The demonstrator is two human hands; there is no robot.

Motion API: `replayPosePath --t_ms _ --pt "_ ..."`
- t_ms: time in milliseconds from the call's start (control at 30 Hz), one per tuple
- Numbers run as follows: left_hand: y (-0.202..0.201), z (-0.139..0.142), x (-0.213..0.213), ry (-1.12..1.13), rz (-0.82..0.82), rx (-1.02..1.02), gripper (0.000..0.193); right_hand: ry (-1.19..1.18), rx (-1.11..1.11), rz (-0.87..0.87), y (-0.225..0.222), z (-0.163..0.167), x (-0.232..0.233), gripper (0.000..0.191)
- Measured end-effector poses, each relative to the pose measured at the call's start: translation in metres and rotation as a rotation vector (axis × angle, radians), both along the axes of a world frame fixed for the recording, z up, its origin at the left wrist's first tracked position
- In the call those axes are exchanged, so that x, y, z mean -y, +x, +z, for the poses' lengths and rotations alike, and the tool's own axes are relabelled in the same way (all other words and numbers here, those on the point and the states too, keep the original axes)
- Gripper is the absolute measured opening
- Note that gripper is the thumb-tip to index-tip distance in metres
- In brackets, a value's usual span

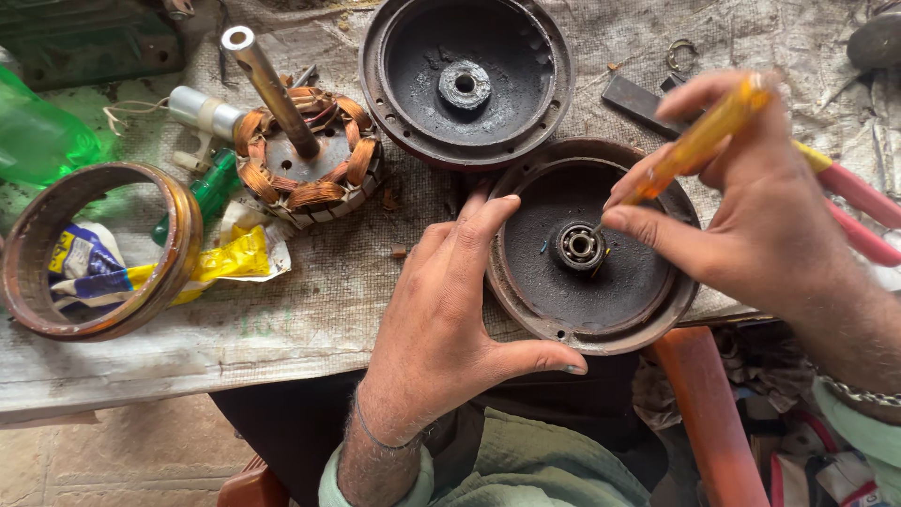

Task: The person uses pliers to remove a small metal ring from a motor housing, then uses a screwdriver to adjust internal components. They pour liquid from a bottle into the housing and continue adjusting the parts with their fingers.

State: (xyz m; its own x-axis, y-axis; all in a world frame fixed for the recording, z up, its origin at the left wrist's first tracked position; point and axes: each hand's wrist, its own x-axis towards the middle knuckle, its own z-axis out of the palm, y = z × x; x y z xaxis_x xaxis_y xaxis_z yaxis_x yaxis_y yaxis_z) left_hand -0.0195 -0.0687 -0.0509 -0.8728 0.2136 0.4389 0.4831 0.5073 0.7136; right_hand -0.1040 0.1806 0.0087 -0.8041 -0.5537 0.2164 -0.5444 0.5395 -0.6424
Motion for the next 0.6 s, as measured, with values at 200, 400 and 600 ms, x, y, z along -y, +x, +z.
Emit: replayPosePath --t_ms 200,400,600 --pt "0.001 0.001 0.000 0.006 0.010 -0.004 0.123 0.015 -0.221 0.071 0.001 0.019 0.007 0.102" --pt "0.001 0.002 0.000 0.012 0.007 0.006 0.123 -0.003 -0.165 0.112 -0.001 0.019 0.012 0.085" --pt "0.001 0.001 0.002 0.012 0.016 0.027 0.121 -0.057 -0.100 0.077 -0.001 0.011 0.028 0.074"
